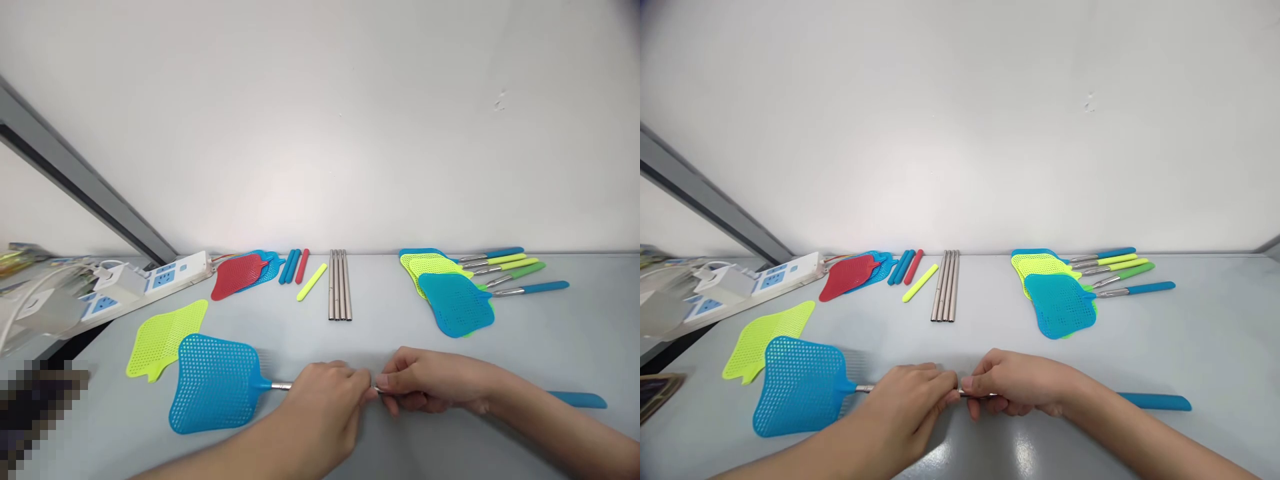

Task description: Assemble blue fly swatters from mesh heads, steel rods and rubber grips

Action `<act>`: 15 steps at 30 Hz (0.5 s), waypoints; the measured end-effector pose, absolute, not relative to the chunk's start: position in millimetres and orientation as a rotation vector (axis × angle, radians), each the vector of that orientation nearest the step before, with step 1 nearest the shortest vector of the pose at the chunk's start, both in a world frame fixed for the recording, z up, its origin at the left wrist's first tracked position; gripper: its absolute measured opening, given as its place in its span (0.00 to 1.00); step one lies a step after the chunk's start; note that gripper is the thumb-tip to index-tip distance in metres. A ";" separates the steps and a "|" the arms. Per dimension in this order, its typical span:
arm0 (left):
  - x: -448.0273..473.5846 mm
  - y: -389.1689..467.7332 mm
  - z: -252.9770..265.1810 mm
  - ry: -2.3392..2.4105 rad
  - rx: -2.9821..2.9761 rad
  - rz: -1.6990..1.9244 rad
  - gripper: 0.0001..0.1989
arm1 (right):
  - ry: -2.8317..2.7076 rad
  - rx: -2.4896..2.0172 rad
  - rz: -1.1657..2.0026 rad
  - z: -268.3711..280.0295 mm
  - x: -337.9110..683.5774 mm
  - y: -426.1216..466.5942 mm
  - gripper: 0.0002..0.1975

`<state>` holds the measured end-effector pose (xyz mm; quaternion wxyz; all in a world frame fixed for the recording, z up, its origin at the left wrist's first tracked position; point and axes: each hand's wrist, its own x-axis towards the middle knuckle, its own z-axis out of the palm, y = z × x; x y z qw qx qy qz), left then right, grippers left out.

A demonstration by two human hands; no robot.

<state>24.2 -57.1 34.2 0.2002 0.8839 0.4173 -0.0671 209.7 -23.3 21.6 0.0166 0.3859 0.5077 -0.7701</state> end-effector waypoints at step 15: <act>14.3 -42.8 47.9 1.328 2.326 0.111 0.23 | 1.797 1.264 -2.302 30.3 218.3 -12.2 0.21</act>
